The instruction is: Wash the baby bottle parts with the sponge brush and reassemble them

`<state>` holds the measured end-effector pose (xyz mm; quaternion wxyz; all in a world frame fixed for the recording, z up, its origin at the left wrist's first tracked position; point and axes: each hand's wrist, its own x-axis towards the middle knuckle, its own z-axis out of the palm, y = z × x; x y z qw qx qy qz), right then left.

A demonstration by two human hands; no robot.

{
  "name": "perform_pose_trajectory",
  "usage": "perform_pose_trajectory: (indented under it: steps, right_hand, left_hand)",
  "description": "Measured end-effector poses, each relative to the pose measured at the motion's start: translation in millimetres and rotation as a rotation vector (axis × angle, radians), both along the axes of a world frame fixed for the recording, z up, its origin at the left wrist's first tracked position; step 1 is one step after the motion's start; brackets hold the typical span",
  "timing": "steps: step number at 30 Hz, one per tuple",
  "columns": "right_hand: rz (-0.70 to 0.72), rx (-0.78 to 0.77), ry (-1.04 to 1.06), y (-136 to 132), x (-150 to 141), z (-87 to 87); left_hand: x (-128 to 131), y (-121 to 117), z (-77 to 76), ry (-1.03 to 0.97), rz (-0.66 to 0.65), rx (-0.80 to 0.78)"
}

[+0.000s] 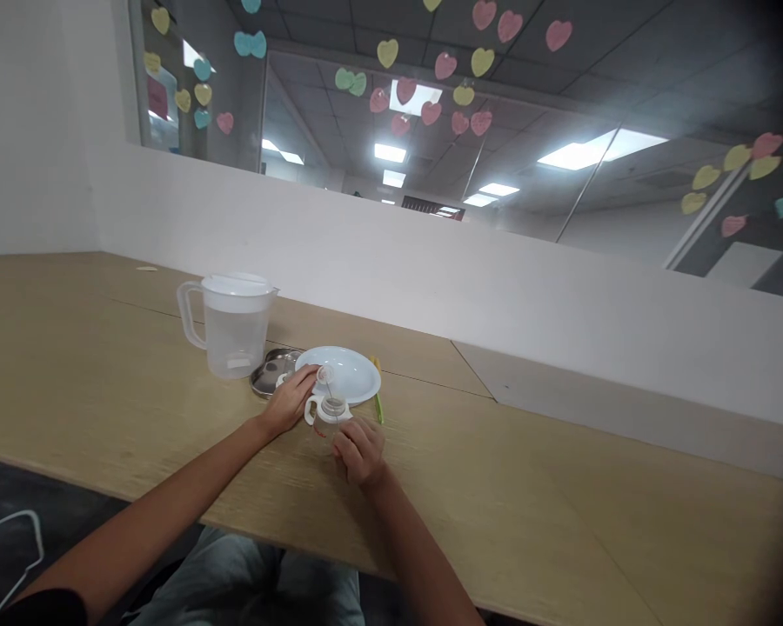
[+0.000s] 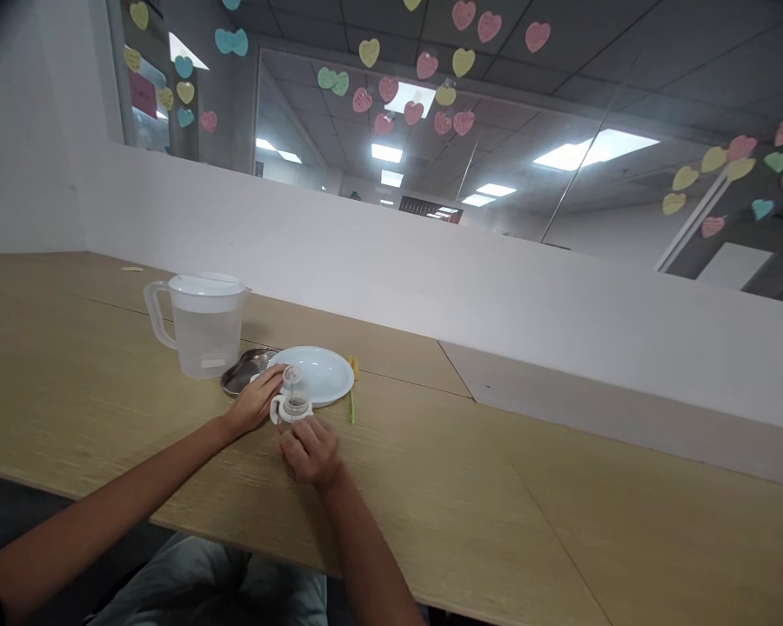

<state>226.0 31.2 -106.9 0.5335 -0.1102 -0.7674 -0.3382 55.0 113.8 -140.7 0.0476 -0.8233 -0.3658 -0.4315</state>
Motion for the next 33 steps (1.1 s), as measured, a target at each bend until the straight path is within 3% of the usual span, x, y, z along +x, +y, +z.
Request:
perform_pose_trajectory:
  steps: [33]
  right_hand:
    - [0.018,-0.011,-0.025,0.4,-0.2,-2.2]
  left_hand:
    - [0.5,1.9,-2.2,0.017,-0.001,0.137]
